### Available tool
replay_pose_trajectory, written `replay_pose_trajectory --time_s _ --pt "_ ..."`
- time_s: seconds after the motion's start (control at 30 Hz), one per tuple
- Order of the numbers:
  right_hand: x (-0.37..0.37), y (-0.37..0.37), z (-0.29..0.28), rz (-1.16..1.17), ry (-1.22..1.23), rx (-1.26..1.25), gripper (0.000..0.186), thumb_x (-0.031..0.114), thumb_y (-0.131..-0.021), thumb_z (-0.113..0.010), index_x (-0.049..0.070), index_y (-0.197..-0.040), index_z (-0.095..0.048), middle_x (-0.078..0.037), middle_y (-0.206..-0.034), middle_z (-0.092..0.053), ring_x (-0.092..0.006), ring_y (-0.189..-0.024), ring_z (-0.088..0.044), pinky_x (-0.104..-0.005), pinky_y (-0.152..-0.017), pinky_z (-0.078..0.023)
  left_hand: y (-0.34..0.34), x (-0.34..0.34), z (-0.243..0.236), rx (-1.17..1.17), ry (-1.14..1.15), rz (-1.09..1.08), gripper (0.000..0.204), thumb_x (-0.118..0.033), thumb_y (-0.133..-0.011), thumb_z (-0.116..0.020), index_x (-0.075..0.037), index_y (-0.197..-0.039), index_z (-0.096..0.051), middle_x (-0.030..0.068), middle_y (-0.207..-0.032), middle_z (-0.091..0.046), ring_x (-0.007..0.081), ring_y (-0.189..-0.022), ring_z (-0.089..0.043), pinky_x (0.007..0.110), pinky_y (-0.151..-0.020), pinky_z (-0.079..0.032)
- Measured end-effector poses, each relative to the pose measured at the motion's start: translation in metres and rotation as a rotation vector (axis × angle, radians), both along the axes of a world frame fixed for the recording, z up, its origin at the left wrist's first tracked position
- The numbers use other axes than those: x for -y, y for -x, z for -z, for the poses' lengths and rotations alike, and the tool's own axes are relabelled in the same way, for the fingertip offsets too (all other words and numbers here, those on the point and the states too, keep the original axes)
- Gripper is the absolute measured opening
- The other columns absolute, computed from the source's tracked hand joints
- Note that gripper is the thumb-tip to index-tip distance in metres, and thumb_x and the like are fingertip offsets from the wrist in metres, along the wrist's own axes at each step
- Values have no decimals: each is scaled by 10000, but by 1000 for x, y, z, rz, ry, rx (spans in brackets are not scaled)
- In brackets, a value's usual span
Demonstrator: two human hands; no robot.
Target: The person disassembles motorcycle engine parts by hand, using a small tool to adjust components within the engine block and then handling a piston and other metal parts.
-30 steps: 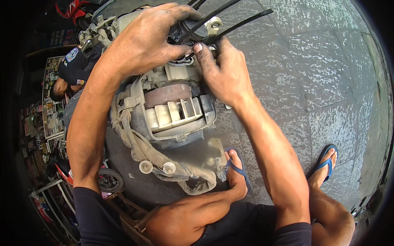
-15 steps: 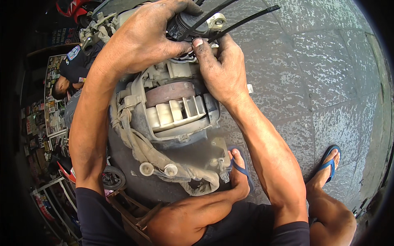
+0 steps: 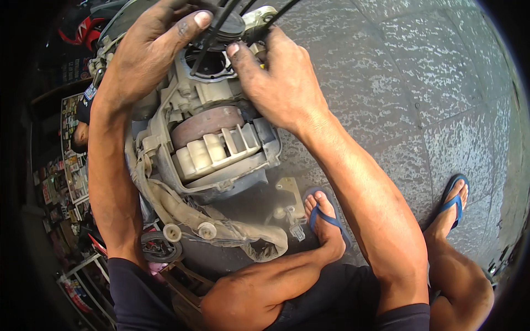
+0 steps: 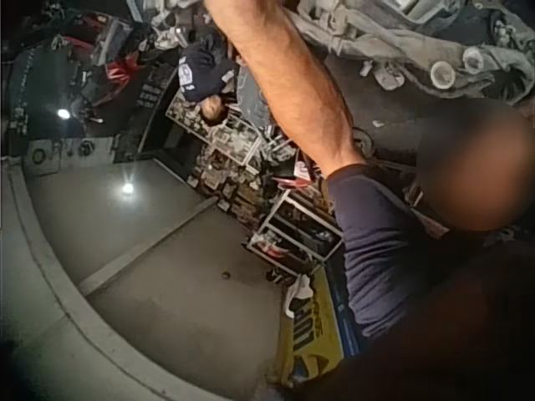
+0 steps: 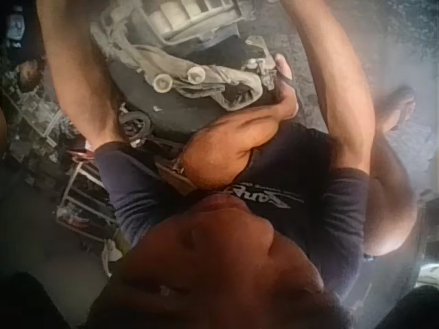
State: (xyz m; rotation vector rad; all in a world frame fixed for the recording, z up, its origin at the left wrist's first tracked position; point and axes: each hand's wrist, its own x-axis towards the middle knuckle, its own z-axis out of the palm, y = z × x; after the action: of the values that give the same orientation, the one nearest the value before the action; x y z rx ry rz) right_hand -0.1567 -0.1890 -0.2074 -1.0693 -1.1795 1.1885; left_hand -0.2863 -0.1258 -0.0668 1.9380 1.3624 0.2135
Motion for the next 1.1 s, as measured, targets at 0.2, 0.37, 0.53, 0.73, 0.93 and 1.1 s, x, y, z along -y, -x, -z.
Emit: replay_pose_trajectory --time_s 0.2,0.37,0.53,0.73,0.93,1.1 --pt "10 -7 -2 -6 149 -22 446 297 -884 -579 -124 -1029 -610 -287 -892 -676 -371 -873 -688 -428 -813 -524 -25 0 -4 -99 -1 -124 325 -237 -944 -629 64 -1036 -548 56 -822 -575 89 -736 -535 258 -635 -456" --pt "19 -5 -13 -28 211 -136 361 232 -879 -564 -110 -965 -643 -262 -865 -685 -338 -808 -685 -414 -768 -520 -45 -1 -18 -455 -38 -62 416 -315 -914 -625 96 -977 -625 106 -790 -635 135 -733 -574 280 -664 -472" --pt "21 1 -16 44 149 -88 273 173 -914 -533 -62 -984 -654 -237 -847 -690 -323 -776 -689 -402 -749 -522 -43 7 -23 -386 -120 -95 491 -304 -850 -623 151 -1033 -613 172 -846 -669 174 -798 -626 318 -730 -496" --pt "15 12 -14 198 44 63 355 236 -846 -608 -103 -950 -618 -235 -816 -686 -309 -783 -692 -397 -742 -526 -31 1 -14 -517 -231 -50 523 -344 -860 -555 142 -1047 -603 316 -969 -651 375 -962 -647 406 -852 -486" --pt "4 12 -7 199 334 -249 333 195 -845 -514 -129 -893 -569 -176 -728 -640 -229 -685 -615 -384 -692 -502 -49 25 -30 -544 -264 15 475 -338 -908 -510 126 -959 -600 319 -903 -640 398 -918 -644 441 -818 -471" --pt "-5 20 5 255 268 -134 320 137 -855 -447 -135 -944 -591 -274 -823 -667 -360 -807 -666 -439 -786 -492 -49 10 -29 -538 -87 -56 455 -320 -940 -485 123 -960 -586 308 -882 -629 404 -890 -630 451 -797 -459"
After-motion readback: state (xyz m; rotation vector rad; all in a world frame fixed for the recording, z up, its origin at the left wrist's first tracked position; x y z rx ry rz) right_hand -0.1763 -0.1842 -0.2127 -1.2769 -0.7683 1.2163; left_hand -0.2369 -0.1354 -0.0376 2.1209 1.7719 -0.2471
